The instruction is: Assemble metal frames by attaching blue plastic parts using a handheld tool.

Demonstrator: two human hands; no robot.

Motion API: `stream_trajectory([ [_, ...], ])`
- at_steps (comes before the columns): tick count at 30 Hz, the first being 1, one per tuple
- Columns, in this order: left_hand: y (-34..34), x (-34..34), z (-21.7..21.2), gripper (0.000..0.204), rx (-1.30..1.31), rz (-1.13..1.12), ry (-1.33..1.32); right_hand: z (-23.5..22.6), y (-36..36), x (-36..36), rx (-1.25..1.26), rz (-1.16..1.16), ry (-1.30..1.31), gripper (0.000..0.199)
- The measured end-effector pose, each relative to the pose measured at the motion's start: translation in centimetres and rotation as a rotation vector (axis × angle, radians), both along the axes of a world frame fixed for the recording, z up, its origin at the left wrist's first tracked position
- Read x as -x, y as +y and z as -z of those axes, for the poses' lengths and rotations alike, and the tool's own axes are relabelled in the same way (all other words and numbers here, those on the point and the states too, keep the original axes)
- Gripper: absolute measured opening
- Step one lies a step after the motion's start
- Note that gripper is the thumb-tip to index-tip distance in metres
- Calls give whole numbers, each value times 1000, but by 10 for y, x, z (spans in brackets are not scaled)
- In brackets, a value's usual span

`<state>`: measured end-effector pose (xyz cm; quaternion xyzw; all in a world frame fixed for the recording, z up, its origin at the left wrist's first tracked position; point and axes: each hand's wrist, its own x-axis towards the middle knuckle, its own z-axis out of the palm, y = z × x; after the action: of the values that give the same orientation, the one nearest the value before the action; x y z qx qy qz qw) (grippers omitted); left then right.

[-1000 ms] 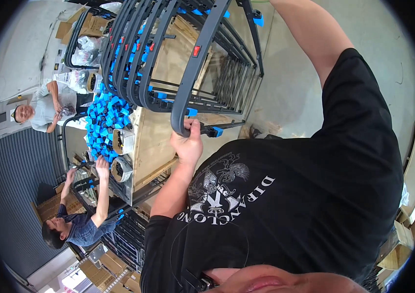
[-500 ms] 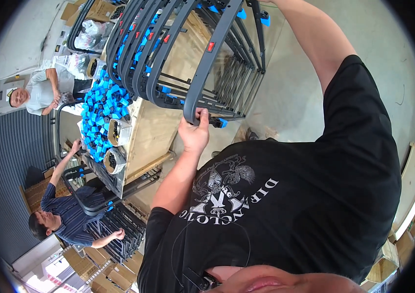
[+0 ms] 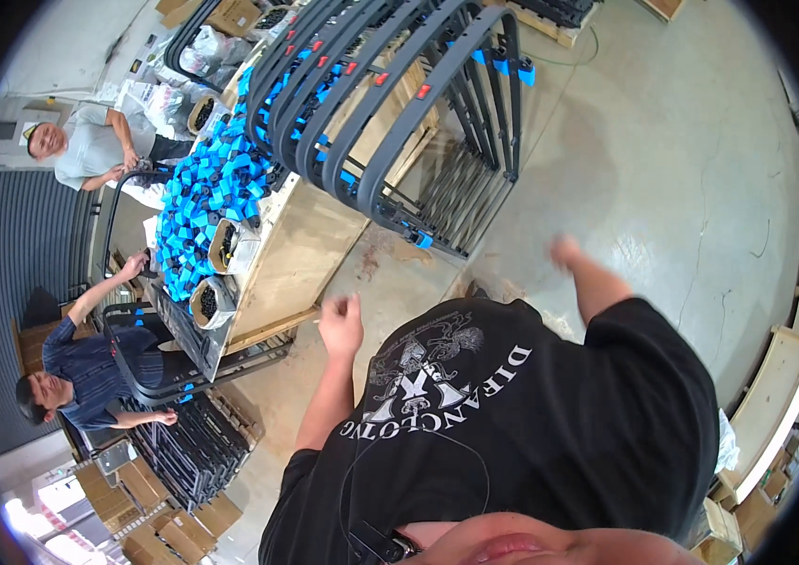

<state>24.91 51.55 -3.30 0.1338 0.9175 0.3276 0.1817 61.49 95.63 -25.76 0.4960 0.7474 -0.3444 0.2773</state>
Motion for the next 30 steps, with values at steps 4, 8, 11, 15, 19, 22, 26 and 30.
stream_trajectory([
  [4,-224,-48,106,45,575,28,-383,-63,-131,-76,257,-484,381,30],
  [8,-395,-72,201,32,396,675,242,-81,-124,56,198,-132,322,24],
  [11,-480,-86,212,23,687,758,-77,-94,-164,193,179,0,311,21],
  [15,-455,-86,165,50,565,-240,-670,-71,-224,145,87,201,246,18],
  [19,-438,-55,145,48,261,-187,-422,-59,-253,173,309,94,333,20],
  [22,-470,-79,184,42,-10,-433,-347,-57,-362,282,273,-645,592,15],
  [26,-570,-118,186,40,-47,-541,-380,-66,-534,369,383,-869,590,19],
  [30,-695,-215,179,20,-812,-1556,-563,-114,-661,429,408,-978,370,23],
])
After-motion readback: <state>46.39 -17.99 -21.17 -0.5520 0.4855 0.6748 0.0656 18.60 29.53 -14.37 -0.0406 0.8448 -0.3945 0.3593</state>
